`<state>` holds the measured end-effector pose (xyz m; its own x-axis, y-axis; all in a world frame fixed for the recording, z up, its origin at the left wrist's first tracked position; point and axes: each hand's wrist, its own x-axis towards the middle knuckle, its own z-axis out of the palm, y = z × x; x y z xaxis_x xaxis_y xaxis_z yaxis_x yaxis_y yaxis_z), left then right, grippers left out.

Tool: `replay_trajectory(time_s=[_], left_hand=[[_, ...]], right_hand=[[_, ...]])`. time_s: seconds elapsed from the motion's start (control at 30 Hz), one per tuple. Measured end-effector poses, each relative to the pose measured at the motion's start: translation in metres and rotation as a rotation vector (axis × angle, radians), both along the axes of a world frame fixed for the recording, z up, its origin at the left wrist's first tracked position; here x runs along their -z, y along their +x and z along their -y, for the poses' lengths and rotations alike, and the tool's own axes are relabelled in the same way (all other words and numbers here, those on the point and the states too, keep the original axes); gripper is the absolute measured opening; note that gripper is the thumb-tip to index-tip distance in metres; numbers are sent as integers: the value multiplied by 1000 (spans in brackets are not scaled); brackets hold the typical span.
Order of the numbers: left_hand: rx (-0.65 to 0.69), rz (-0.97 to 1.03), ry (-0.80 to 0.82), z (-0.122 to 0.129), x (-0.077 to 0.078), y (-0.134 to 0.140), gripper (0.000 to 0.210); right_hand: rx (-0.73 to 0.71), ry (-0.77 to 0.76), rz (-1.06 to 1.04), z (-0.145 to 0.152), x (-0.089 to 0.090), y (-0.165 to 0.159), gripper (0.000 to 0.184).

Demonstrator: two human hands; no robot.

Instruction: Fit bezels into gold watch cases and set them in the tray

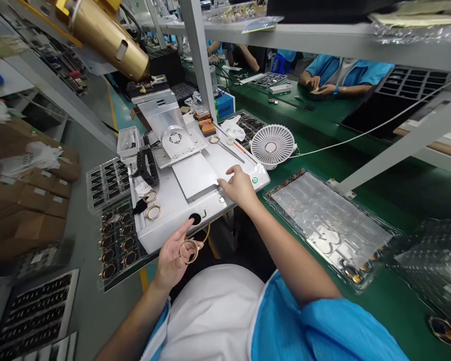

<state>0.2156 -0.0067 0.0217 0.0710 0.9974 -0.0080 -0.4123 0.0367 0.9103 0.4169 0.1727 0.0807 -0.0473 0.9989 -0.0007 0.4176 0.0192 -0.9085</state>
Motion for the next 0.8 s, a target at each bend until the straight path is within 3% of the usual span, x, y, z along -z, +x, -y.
replay_trajectory(time_s=[0.07, 0.17, 0.23, 0.33, 0.47, 0.6, 0.8], left_hand=[[-29, -161, 100, 3, 4, 2, 98], [-7, -471, 294, 1, 9, 13, 106], [57, -690, 412, -4, 10, 21, 111], [146, -880, 507, -10, 7, 29, 103], [142, -651, 506, -12, 2, 27, 79], [144, -446, 392, -13, 2, 23, 79], [170, -629, 447, -13, 7, 21, 80]], right_hand=[[-109, -41, -145, 29, 11, 2, 25], [-316, -219, -449, 74, 28, -2, 38], [-325, -255, -610, 93, 35, -6, 47], [-250, -253, -741, 99, 36, -5, 45], [-256, -304, -773, 92, 29, 8, 45], [-261, -339, -672, 93, 22, 16, 45], [-262, -337, -521, 93, 23, 15, 31]])
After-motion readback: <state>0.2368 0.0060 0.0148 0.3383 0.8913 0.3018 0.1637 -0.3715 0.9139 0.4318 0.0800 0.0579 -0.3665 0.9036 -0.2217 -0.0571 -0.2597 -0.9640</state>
